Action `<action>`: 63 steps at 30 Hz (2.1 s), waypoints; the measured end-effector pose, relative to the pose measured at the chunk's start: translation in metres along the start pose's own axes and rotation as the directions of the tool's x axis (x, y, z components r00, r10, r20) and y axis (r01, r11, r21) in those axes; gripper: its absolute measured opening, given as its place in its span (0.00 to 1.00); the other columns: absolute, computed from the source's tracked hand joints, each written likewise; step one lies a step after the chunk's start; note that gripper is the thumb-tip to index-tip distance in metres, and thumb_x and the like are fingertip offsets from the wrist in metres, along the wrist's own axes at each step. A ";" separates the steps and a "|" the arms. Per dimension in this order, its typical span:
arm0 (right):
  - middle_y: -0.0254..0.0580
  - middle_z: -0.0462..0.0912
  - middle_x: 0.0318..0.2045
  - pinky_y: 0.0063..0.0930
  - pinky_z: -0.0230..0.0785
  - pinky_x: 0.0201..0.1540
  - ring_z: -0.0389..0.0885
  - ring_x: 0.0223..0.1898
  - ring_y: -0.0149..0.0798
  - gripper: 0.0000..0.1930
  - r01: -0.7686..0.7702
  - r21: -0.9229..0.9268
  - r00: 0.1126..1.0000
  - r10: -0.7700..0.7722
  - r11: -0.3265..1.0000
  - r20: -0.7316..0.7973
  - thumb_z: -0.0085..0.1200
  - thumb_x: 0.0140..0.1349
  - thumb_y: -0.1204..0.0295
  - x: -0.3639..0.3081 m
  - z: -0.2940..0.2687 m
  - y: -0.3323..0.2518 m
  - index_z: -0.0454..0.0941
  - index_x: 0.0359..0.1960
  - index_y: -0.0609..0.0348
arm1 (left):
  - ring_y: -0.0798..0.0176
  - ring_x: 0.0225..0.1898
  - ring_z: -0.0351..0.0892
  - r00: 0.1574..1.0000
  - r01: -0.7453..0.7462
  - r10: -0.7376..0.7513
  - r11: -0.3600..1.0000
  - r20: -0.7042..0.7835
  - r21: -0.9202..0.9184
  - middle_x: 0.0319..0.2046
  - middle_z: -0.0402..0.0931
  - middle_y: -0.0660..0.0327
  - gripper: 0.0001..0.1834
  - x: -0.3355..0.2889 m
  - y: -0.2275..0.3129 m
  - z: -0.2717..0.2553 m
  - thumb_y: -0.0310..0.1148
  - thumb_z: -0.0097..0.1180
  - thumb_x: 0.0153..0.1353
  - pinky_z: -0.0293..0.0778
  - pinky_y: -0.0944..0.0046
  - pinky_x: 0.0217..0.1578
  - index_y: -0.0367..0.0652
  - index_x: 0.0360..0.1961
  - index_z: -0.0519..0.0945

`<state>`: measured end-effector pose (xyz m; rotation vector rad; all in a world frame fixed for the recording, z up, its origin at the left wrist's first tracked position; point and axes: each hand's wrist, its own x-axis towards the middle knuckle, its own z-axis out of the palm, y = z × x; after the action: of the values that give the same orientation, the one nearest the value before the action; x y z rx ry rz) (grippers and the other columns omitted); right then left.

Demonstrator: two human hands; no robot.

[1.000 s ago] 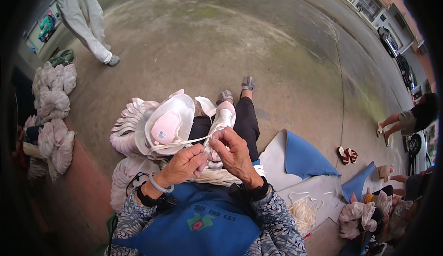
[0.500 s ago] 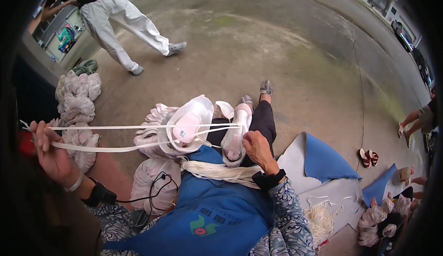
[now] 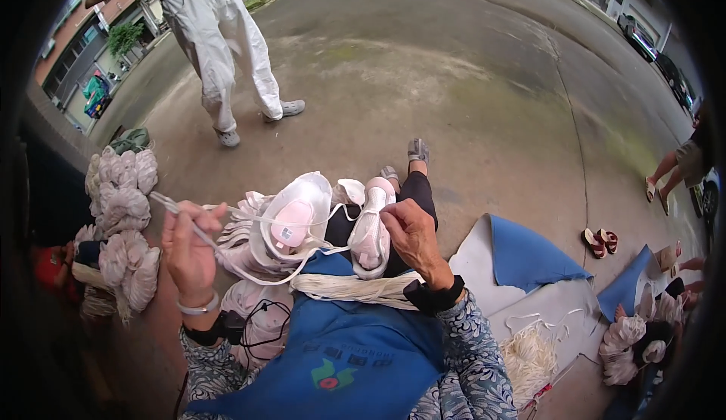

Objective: The recorder is sitting outdoors and lacing a pair of white sneakers.

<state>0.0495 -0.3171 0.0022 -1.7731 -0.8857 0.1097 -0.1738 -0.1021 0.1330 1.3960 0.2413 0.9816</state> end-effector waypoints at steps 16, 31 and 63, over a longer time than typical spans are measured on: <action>0.44 0.79 0.38 0.29 0.71 0.43 0.79 0.40 0.40 0.09 0.181 0.117 0.983 -0.181 0.976 -0.007 0.58 0.60 0.75 0.012 0.010 -0.085 0.80 0.42 0.61 | 0.50 0.35 0.79 0.888 -0.196 0.018 0.918 0.459 0.344 0.35 0.76 0.49 0.09 -0.025 -0.102 0.095 0.29 0.51 0.66 0.74 0.62 0.34 0.34 0.43 0.75; 0.27 0.61 0.19 0.13 0.46 0.08 0.54 0.14 0.18 0.17 0.458 0.491 0.585 0.165 0.740 -0.794 0.44 0.72 0.69 -0.011 -0.252 -0.044 0.67 0.56 0.68 | 0.73 0.29 0.66 0.925 -0.108 0.128 0.991 -0.357 0.075 0.25 0.65 0.67 0.18 0.031 -0.041 -0.062 0.38 0.43 0.72 0.73 0.63 0.49 0.32 0.47 0.75; 0.49 0.76 0.34 0.42 0.73 0.39 0.80 0.35 0.53 0.08 -0.002 -0.416 0.943 0.141 0.909 0.303 0.56 0.53 0.73 0.031 0.043 0.106 0.80 0.35 0.60 | 0.38 0.34 0.77 0.592 -0.388 -0.541 0.459 0.598 0.799 0.31 0.77 0.42 0.13 0.021 -0.297 0.052 0.33 0.45 0.64 0.74 0.48 0.35 0.34 0.30 0.76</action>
<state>0.1050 -0.2775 -0.0951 -2.2260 -1.1439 0.2916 0.0026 -0.0857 -0.1124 2.6805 0.1130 -0.1403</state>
